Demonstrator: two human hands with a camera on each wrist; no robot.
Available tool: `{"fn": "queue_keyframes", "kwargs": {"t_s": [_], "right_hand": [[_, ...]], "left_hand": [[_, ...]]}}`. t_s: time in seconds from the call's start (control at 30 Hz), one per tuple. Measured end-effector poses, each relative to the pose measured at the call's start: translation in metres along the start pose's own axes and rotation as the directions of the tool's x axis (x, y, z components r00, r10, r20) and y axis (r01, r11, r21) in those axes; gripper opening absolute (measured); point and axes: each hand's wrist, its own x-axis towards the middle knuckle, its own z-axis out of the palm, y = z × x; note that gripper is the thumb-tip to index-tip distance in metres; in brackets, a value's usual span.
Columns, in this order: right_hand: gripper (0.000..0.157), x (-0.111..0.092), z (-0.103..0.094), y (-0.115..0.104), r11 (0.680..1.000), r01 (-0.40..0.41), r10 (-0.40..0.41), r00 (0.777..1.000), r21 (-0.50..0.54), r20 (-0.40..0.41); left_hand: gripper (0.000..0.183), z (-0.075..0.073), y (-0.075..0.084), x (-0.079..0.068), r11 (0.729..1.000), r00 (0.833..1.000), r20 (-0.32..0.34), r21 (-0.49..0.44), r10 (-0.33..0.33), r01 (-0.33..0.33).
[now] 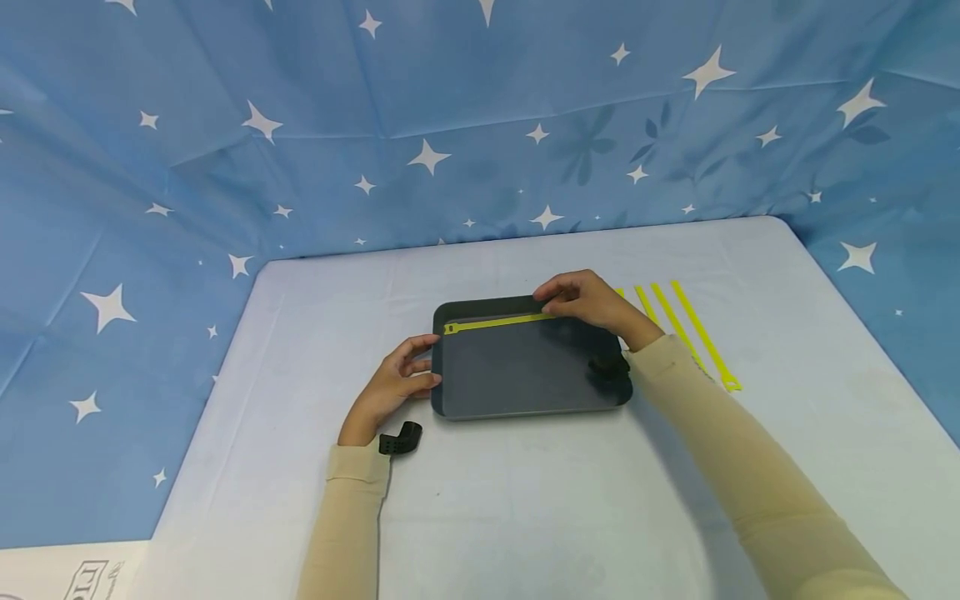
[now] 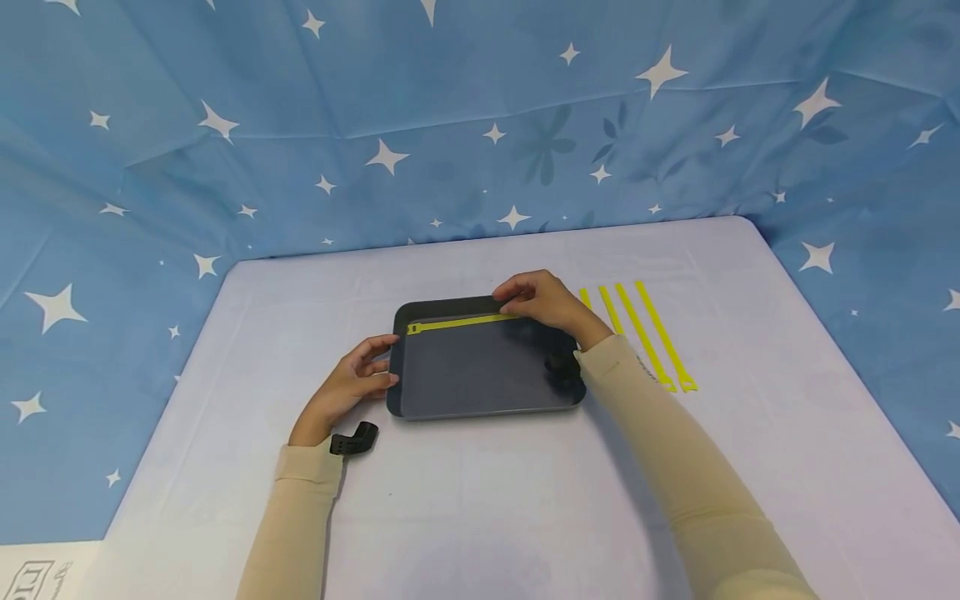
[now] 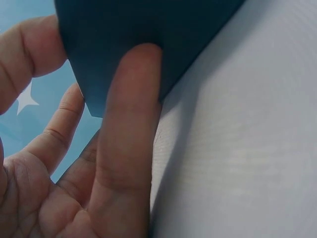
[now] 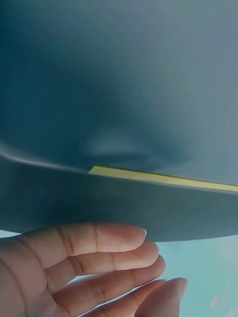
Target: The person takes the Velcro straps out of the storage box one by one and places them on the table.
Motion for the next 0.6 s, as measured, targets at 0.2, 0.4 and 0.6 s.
{"fn": "queue_keyframes", "kwargs": {"t_s": [0.2, 0.4, 0.6], "right_hand": [[0.03, 0.007, 0.007, 0.004, 1.0, 0.003, -0.003, 1.0, -0.015, 0.016], [0.03, 0.013, 0.014, 0.003, 0.998, -0.027, 0.03, 0.998, -0.055, 0.05], [0.033, 0.017, 0.021, 0.002, 0.993, -0.08, 0.087, 0.993, -0.09, 0.081]], "left_hand": [[0.071, 0.0, 0.0, 0.0, 1.0, 1.0, -0.005, 0.005, -0.004, 0.004], [0.071, 0.0, 0.0, 0.0, 1.0, 1.0, -0.005, -0.007, -0.004, 0.004], [0.072, -0.001, 0.001, 0.0, 1.0, 1.0, -0.005, -0.02, -0.002, 0.001]]}}
